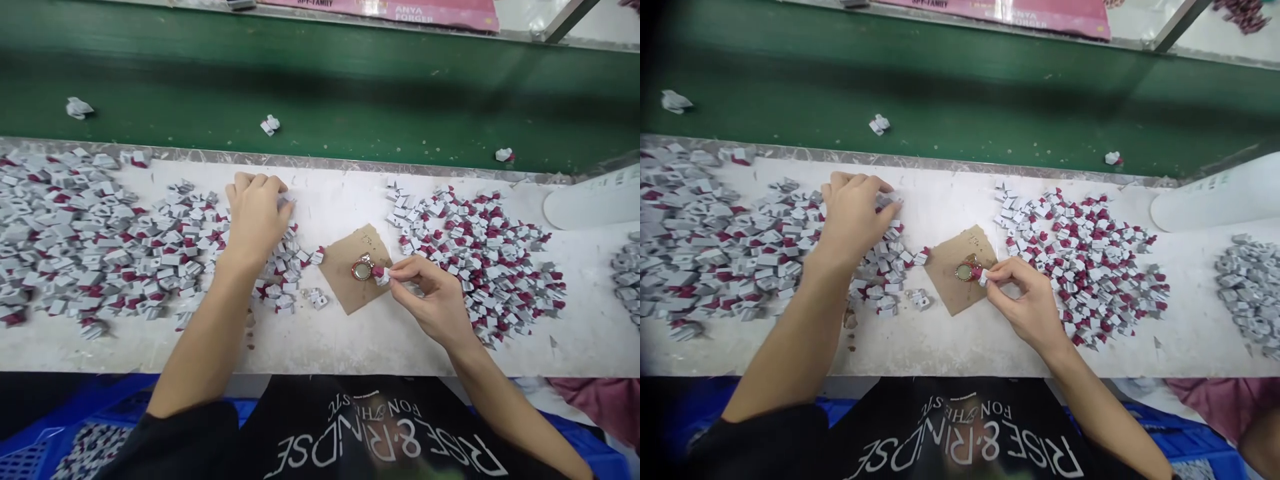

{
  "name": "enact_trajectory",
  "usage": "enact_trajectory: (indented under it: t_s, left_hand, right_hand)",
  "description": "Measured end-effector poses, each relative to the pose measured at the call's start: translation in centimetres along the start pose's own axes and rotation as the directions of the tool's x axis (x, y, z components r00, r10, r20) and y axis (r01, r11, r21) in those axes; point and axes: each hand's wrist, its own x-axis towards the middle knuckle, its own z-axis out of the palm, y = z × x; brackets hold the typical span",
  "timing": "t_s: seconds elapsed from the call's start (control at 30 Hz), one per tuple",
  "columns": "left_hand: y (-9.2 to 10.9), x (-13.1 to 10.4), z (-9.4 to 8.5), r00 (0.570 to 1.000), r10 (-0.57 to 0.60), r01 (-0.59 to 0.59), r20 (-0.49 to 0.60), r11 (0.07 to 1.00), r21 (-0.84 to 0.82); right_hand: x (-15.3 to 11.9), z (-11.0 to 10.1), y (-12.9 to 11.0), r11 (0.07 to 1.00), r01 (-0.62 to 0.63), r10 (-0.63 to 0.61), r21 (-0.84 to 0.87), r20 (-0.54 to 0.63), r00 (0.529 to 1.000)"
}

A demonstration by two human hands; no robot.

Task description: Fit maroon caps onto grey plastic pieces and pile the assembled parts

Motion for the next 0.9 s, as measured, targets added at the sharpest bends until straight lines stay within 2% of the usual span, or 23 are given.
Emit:
enact_trajectory:
  t_s: [0.07, 0.17, 0.23, 0.33, 0.4, 0.47, 0.6, 0.7, 0.9]
  left_hand:
    - [0.9, -0.3, -0.5, 0.998, 0.043, -0.039, 0.045, 0.996, -0.075]
    - [2.5, -1.5, -1.0, 0.991, 0.089, -0.053, 0.096, 0.944, -0.326]
    - [3.6, -2.7, -1.0, 0.985, 0.102, -0.018, 0.141, 0.864, -0.503]
    - [4.7, -4.4, -0.7, 0.954, 0.129, 0.088, 0.270, 0.740, -0.667]
    - [5.0, -5.4, -0.3, 0.931, 0.130, 0.174, 0.340, 0.660, -0.731]
    - [5.3, -6.0, -0.1, 0.916, 0.129, 0.225, 0.380, 0.619, -0.753]
    - [5.8, -6.7, 0.4, 0.898, 0.124, 0.259, 0.422, 0.627, -0.735]
    - [6.1, -6.9, 0.9, 0.905, 0.115, 0.261, 0.409, 0.608, -0.749]
    - [6.4, -7.4, 1.8, 0.972, 0.011, 0.179, 0.233, 0.607, -0.774]
  right_hand:
    - [0.0, 0.1, 0.1, 1.000, 0.004, -0.004, -0.003, 0.008, 1.000]
    - [0.0, 0.2, 0.2, 1.000, 0.007, -0.006, -0.023, 0.029, 1.000]
    - [0.0, 0.3, 0.3, 0.999, 0.010, -0.009, -0.040, 0.043, 0.999]
    - [0.1, 0.4, 0.3, 0.998, 0.014, -0.011, -0.063, 0.051, 0.999]
    - [0.2, 0.4, 0.3, 0.997, 0.017, -0.013, -0.077, 0.055, 0.998]
    - [0.2, 0.4, 0.2, 0.996, 0.024, -0.018, -0.090, 0.066, 0.998]
    - [0.2, 0.5, 0.2, 0.995, 0.034, -0.027, -0.096, 0.076, 0.997]
    - [0.2, 0.5, 0.4, 0.995, 0.028, -0.021, -0.094, 0.071, 0.997]
    - [0.4, 0.7, 0.1, 0.995, 0.007, 0.000, -0.095, 0.068, 0.998]
